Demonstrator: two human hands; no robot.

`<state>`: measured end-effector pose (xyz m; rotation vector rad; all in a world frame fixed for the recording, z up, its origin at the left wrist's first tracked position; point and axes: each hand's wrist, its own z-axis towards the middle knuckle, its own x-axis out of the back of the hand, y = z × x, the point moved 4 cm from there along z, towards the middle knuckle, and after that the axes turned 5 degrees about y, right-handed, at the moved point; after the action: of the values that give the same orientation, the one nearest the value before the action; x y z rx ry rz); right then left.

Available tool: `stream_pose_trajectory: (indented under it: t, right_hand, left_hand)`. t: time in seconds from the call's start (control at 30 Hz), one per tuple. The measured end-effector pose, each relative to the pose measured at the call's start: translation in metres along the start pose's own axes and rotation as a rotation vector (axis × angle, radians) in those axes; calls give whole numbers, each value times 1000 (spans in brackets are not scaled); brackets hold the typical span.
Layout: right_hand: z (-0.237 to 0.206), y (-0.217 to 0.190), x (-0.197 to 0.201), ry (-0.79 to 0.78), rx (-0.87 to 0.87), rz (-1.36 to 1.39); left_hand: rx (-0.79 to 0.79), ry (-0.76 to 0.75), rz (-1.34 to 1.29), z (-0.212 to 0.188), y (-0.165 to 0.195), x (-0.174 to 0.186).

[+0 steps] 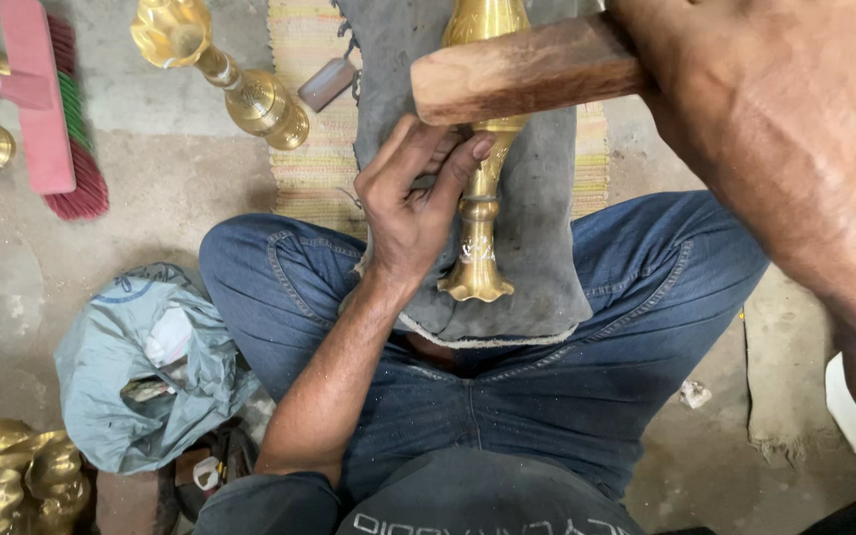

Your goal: The person sits cross-legged on the floor with a brass vase resting on a cushion on their lap. They hold a small punch against the vase's surface and strike it with a wooden mallet, repositioning the punch around the vase to work the metal.

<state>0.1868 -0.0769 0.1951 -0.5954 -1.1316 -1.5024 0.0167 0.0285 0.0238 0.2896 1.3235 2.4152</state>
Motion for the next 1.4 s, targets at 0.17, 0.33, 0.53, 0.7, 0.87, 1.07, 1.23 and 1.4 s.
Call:
stream_pose_trajectory:
  t: [0.17,0.33,0.53,0.7,0.87,1.07,1.23,1.4]
  right_hand:
    - [-4,6,-8,-33,-64,41]
    - [-2,9,-12,-102,-106,68]
    - [4,2,-6,-79,-33,-15]
    - [-2,-2,1,-60,29,-156]
    - [4,3,-3,-45,-63,31]
    - [4,-6,3,-91,-21,-53]
    - [-1,3,-5,-14,-51,54]
    - [-8,16,-19,-60,-147,157]
  left_hand:
    - [43,2,56,1,7,3]
    - [42,0,25,6,8,1]
    - [51,-15,8,4,10,2]
    - [59,-14,7,6,11,1]
    - [56,-24,-17,7,8,2]
    - [72,-36,-47,6,3,2]
    - [78,-32,-41,5,4,4]
    - [78,-30,-51,8,4,3]
